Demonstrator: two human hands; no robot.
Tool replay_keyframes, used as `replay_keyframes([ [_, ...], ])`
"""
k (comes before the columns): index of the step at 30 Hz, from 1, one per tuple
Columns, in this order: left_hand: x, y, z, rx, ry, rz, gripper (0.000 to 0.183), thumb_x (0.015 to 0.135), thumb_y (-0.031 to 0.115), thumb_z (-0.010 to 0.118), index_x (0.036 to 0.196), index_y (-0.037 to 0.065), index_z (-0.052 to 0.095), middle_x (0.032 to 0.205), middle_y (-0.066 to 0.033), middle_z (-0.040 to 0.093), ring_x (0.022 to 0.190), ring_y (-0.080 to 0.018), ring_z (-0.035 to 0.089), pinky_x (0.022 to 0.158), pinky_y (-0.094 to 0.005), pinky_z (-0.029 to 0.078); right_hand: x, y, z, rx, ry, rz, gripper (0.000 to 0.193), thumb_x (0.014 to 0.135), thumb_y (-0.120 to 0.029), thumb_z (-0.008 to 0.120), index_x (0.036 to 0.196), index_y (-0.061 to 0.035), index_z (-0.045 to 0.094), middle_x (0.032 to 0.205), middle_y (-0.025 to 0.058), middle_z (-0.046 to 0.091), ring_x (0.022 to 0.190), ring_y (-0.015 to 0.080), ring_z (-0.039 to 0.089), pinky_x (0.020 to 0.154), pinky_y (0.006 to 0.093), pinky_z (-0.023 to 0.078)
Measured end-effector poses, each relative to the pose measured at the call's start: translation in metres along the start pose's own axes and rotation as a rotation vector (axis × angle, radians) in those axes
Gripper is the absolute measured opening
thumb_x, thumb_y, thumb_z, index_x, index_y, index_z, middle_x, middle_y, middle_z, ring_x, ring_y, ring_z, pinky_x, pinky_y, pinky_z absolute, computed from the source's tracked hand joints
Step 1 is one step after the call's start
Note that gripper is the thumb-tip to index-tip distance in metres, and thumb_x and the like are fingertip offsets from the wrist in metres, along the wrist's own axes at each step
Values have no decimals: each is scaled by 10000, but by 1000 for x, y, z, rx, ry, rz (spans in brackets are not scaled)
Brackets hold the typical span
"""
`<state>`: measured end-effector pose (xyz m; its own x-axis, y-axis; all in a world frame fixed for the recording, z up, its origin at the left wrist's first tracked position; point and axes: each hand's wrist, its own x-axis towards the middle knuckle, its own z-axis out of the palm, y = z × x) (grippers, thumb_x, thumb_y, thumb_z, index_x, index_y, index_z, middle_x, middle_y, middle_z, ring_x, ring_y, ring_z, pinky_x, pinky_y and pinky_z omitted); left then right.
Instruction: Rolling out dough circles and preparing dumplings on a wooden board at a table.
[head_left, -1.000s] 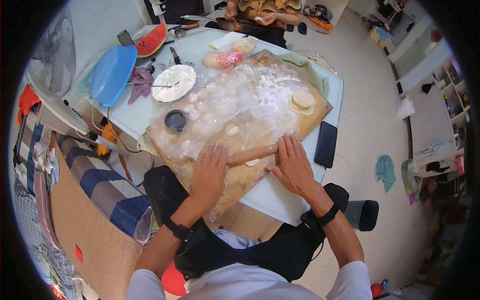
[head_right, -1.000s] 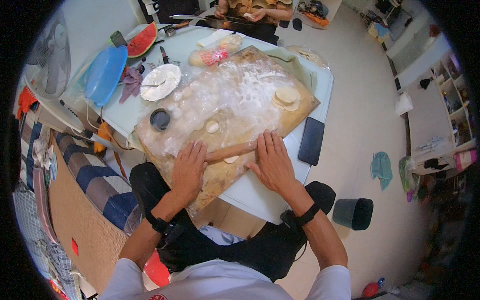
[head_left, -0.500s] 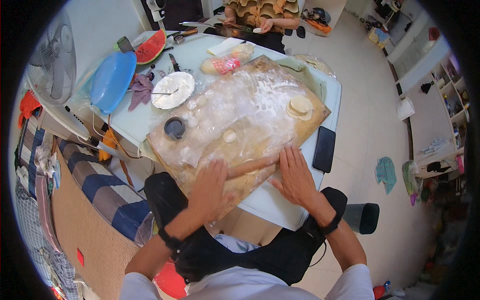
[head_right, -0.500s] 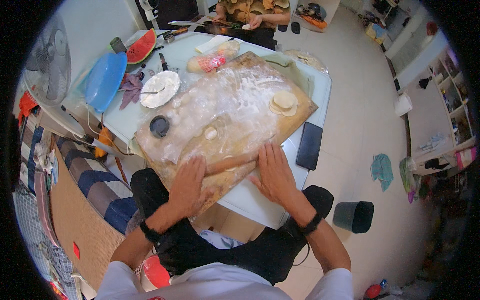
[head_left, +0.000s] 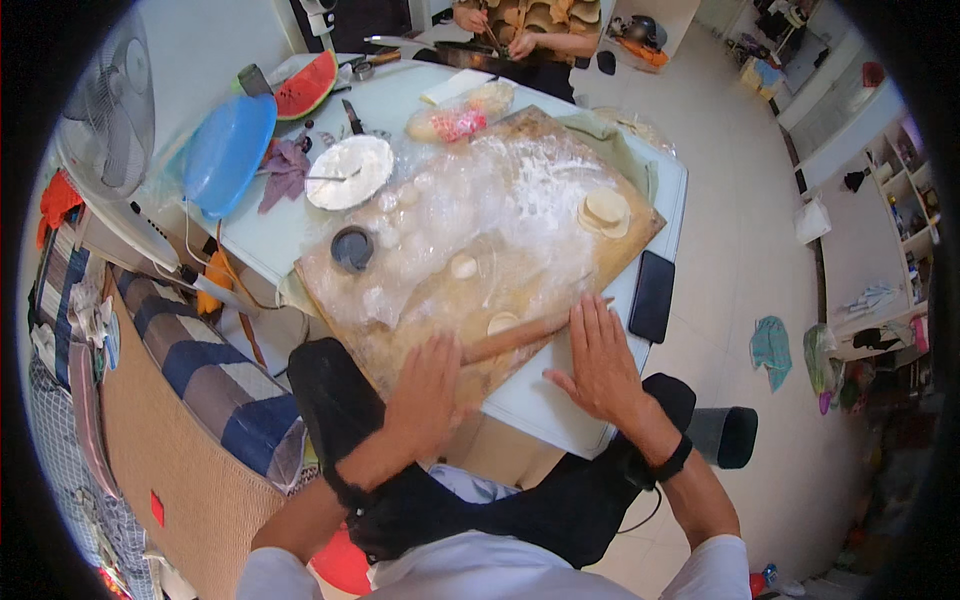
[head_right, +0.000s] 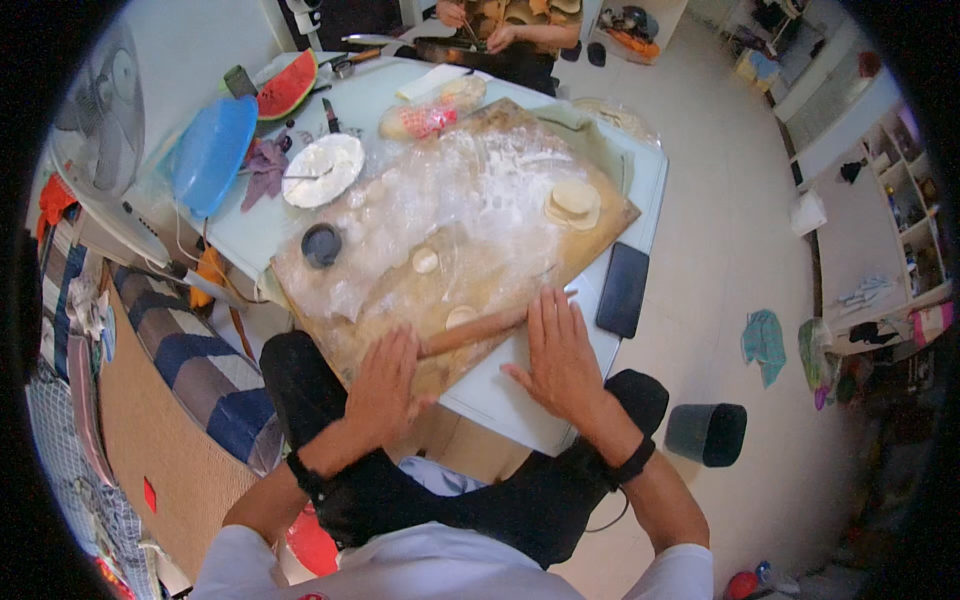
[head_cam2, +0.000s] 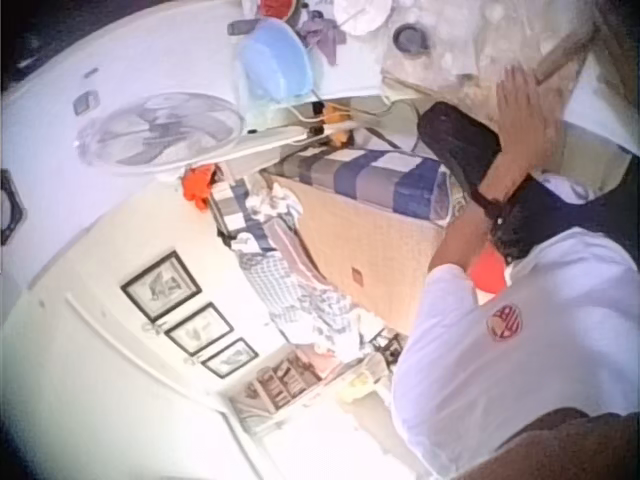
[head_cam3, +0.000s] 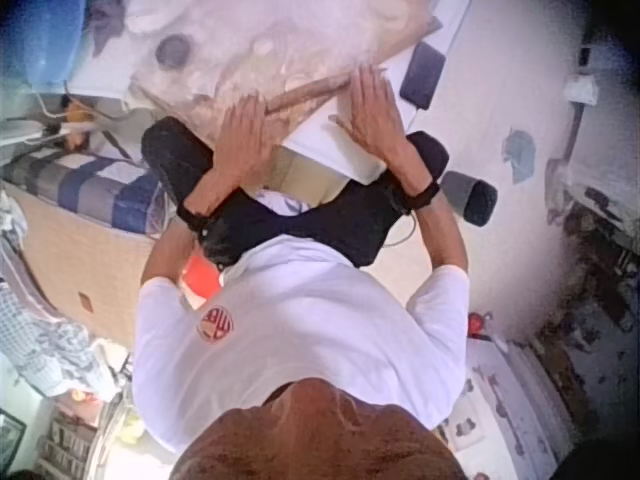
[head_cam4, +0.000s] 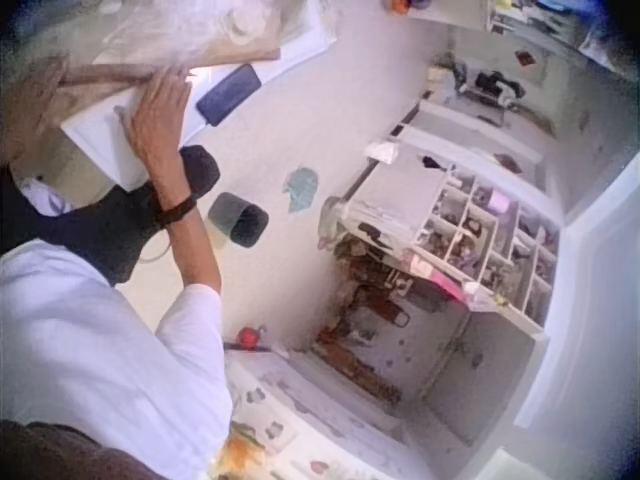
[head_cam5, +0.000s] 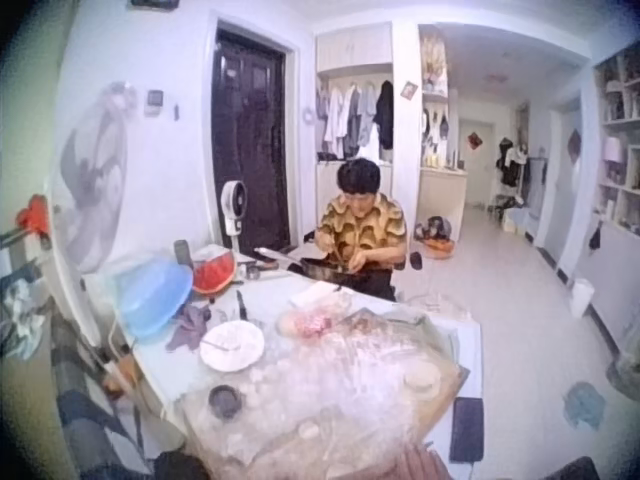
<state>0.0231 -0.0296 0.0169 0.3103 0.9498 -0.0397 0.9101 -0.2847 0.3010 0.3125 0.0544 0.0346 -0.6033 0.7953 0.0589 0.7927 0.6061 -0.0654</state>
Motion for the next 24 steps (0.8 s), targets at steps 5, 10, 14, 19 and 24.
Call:
replay_keyframes([
  [5, 40, -24, -1, 23, 179, -38, 928, 965, 431, 678, 1583, -120, 261, 1621, -327, 344, 1532, -468, 302, 1277, -533, 228, 37, 15, 16, 55, 62, 45, 959, 955, -522, 675, 1535, 149, 311, 1615, 346, 325, 1532, 478, 284, 1272, 556, 213],
  [10, -14, -1, 7, 34, 10, 92, 912, 978, 461, 654, 1568, -129, 285, 1612, -336, 351, 1519, -473, 325, 1275, -535, 226, -8, 0, 2, 33, -48, 22, 932, 977, -508, 652, 1546, 140, 299, 1620, 346, 315, 1536, 475, 279, 1272, 550, 218],
  [14, 25, -19, 5, 26, 130, -12, 917, 982, 478, 645, 1569, -129, 287, 1609, -344, 351, 1521, -476, 325, 1278, -535, 226, 21, 9, 7, 3, 59, 7, 958, 952, -526, 677, 1537, 138, 310, 1615, 350, 317, 1535, 480, 271, 1268, 554, 223],
  [19, 13, -15, 4, 21, 75, 14, 932, 977, 479, 653, 1575, -129, 278, 1621, -347, 326, 1537, -462, 301, 1281, -535, 220, 9, 9, 19, 73, -17, 29, 969, 951, -530, 675, 1544, 140, 304, 1630, 350, 296, 1542, 481, 262, 1270, 565, 215],
  [24, 1, -9, 0, 11, 25, -8, 927, 968, 441, 671, 1574, -135, 272, 1619, -352, 329, 1541, -468, 289, 1283, -538, 212, 3, 4, 5, -9, 73, -36, 918, 973, -504, 655, 1542, 135, 324, 1630, 344, 309, 1543, 473, 268, 1275, 562, 207],
])
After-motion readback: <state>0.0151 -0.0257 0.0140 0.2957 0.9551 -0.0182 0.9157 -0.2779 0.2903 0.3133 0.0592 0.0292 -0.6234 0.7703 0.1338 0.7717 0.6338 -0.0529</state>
